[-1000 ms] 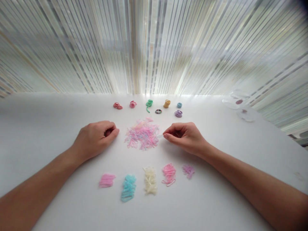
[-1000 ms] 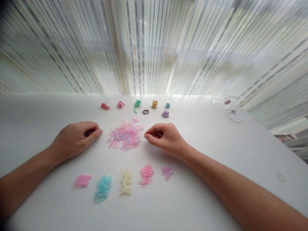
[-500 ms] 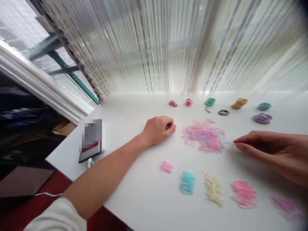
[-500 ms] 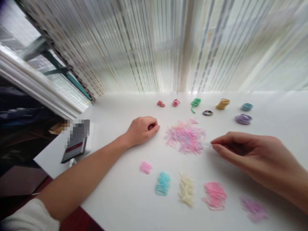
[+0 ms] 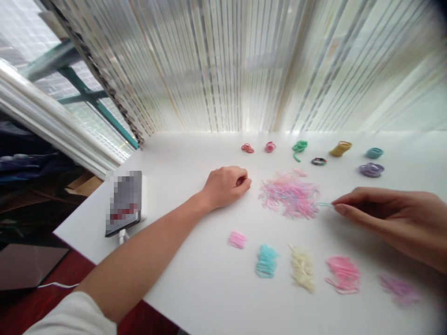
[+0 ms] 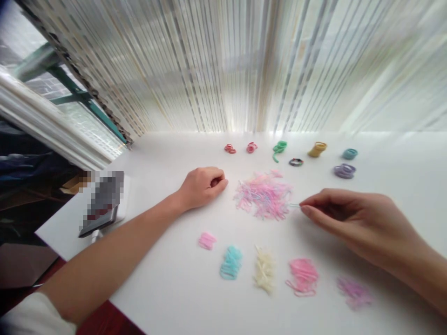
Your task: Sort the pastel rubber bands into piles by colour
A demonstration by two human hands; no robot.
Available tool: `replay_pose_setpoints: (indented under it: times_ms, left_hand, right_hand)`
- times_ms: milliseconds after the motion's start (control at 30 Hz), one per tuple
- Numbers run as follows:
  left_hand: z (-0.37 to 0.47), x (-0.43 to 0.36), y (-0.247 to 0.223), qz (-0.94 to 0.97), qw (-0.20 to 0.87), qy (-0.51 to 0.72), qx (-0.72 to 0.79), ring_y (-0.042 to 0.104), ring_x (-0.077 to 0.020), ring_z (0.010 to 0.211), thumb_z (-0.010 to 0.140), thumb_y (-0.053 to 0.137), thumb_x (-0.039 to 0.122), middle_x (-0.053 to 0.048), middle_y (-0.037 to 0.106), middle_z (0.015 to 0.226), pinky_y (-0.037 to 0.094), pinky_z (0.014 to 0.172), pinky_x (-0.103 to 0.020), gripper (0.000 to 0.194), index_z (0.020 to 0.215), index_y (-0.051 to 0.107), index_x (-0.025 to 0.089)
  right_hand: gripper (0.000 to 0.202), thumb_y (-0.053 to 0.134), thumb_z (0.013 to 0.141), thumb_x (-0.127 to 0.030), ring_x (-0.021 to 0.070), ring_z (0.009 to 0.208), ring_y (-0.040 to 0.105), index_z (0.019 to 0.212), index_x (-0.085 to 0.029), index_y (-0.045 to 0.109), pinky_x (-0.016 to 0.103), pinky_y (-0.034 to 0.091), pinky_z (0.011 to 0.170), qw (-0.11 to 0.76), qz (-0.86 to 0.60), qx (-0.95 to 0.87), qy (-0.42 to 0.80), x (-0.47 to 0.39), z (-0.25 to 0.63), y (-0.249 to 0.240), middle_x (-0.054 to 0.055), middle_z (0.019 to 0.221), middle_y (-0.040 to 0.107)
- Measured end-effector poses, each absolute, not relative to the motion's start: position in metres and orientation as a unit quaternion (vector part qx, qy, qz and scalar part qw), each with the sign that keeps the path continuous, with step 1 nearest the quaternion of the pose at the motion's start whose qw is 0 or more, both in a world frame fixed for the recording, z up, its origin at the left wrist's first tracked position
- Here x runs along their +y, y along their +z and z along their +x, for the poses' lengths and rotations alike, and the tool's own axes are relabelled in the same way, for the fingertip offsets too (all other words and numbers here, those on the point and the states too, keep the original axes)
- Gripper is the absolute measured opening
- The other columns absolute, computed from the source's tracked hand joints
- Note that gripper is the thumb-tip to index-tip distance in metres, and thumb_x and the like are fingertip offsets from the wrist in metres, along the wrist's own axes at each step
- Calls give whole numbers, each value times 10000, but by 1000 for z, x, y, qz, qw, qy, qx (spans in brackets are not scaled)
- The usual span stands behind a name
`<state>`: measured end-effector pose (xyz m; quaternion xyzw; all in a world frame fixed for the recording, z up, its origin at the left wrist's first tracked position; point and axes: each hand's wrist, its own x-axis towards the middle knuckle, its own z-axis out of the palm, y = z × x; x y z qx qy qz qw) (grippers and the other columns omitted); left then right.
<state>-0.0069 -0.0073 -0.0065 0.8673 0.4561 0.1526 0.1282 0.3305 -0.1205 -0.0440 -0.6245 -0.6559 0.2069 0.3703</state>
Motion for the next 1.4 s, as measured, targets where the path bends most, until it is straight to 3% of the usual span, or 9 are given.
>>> replay_pose_setpoints:
  times_ms: [33,133,400,667,1033,1400]
  left_hand:
    - [-7,-7,-6,868,124,152,457,514,-155,726,940,493,389,-12,662,795,310,687,-337,280,729,524,208]
    - [-7,-5,-3,865,116,144,466,519,-161,721,941,489,423,-15,649,775,311,690,-337,298,742,548,209]
    - [-6,4,-1,864,82,113,483,547,-174,713,937,469,487,-5,653,760,328,688,-317,341,771,610,225]
    - [-7,6,2,863,73,89,493,562,-202,747,926,432,538,-25,677,794,325,685,-326,380,797,623,236]
    - [-7,11,-5,860,69,85,498,576,-227,784,916,402,583,-24,691,848,321,672,-337,405,794,610,258]
    - [-6,6,0,865,58,97,489,495,-182,771,938,478,501,-26,659,850,268,668,-291,344,844,646,215]
  right_hand:
    - [454,809,811,-700,205,631,707,853,-249,848,316,544,538,342,-619,-661,250,-121,328,-40,99,800,801]
    - [381,793,849,-598,173,597,607,811,-220,821,303,456,510,378,-605,-645,273,-121,319,-29,72,741,748]
    - [204,821,799,-364,129,581,508,831,-162,823,276,381,527,440,-561,-612,343,-118,308,-25,26,637,646]
    - [170,804,790,-329,117,584,458,794,-160,825,278,361,536,450,-573,-620,293,-122,312,-14,15,615,639]
    - [158,820,830,-339,141,624,527,787,-189,847,300,426,586,421,-607,-625,252,-168,325,11,50,694,747]
    - [176,822,862,-380,161,619,570,799,-220,860,307,457,592,394,-675,-581,227,-238,327,-3,53,698,764]
